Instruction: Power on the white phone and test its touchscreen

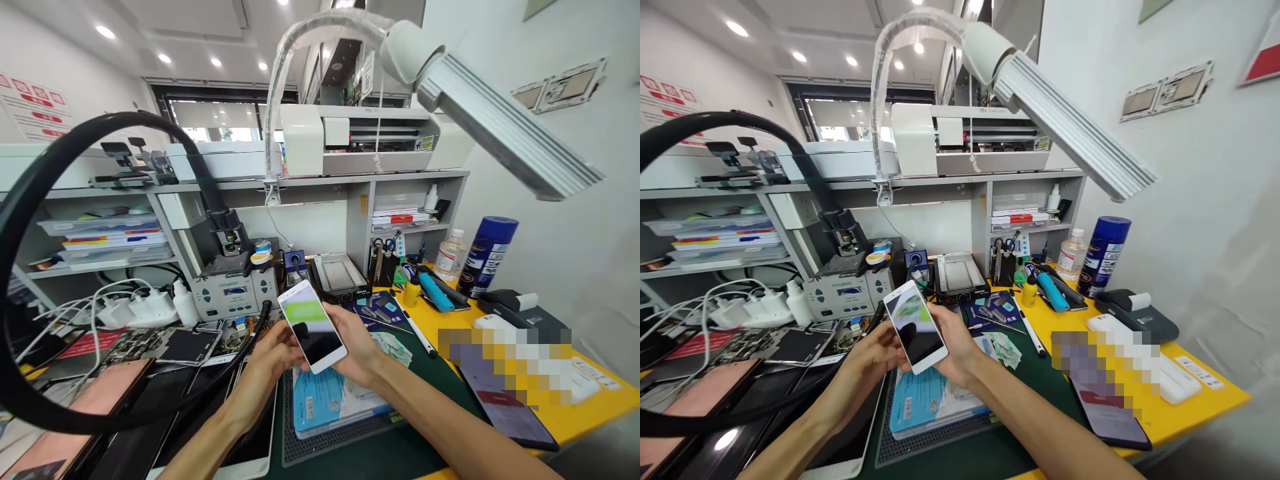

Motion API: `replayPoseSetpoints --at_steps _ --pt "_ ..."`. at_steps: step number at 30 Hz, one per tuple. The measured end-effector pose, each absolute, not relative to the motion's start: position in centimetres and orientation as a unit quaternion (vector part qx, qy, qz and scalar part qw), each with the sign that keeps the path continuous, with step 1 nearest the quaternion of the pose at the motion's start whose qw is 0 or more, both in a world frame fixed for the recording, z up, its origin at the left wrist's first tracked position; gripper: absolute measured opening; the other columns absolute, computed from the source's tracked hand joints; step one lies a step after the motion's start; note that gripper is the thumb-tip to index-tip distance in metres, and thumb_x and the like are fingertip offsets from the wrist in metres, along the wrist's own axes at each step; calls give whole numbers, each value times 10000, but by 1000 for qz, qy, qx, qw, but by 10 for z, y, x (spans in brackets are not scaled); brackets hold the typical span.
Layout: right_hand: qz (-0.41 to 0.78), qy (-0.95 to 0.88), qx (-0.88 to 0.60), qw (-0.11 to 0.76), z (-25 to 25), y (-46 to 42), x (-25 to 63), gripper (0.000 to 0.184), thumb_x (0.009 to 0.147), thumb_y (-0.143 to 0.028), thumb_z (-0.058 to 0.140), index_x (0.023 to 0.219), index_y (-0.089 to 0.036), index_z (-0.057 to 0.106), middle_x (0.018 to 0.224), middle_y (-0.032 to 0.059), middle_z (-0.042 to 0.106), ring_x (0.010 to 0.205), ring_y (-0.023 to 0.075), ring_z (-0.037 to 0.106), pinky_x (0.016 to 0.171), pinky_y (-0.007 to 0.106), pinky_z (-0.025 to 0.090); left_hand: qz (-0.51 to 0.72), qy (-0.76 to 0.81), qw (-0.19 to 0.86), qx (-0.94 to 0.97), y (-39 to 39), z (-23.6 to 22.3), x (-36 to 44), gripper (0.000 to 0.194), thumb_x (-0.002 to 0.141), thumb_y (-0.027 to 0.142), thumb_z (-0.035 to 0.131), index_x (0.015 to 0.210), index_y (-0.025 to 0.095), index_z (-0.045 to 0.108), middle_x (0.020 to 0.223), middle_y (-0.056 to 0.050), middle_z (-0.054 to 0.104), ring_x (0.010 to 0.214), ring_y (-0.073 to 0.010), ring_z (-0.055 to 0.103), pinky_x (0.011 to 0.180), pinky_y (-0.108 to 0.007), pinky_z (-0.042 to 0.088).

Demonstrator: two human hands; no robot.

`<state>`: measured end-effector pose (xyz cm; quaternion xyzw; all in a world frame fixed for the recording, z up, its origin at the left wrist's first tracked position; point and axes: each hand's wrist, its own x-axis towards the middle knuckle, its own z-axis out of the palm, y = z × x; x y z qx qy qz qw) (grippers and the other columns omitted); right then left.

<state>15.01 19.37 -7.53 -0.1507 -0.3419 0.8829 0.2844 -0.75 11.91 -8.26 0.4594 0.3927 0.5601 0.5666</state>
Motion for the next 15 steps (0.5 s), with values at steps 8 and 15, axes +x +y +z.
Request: replayPoseSetpoints --at_steps 8,15 --pt "873 -328 -178 316 -75 187 150 411 957 -437 476 1114 -124 691 787 83 744 673 193 681 649 306 537 513 425 607 432 114 -77 -6 689 687 76 599 1340 277 514 913 -4 544 843 -176 549 843 -392 519" --pt "864 -358 -213 284 -80 186 149 488 974 -517 441 1162 -135 681 802 66 742 498 143 559 394 252 323 485 302 747 341 113 -72 -7 497 791 96 546 1275 208 537 986 -91 621 941 -283 621 807 -518 527"
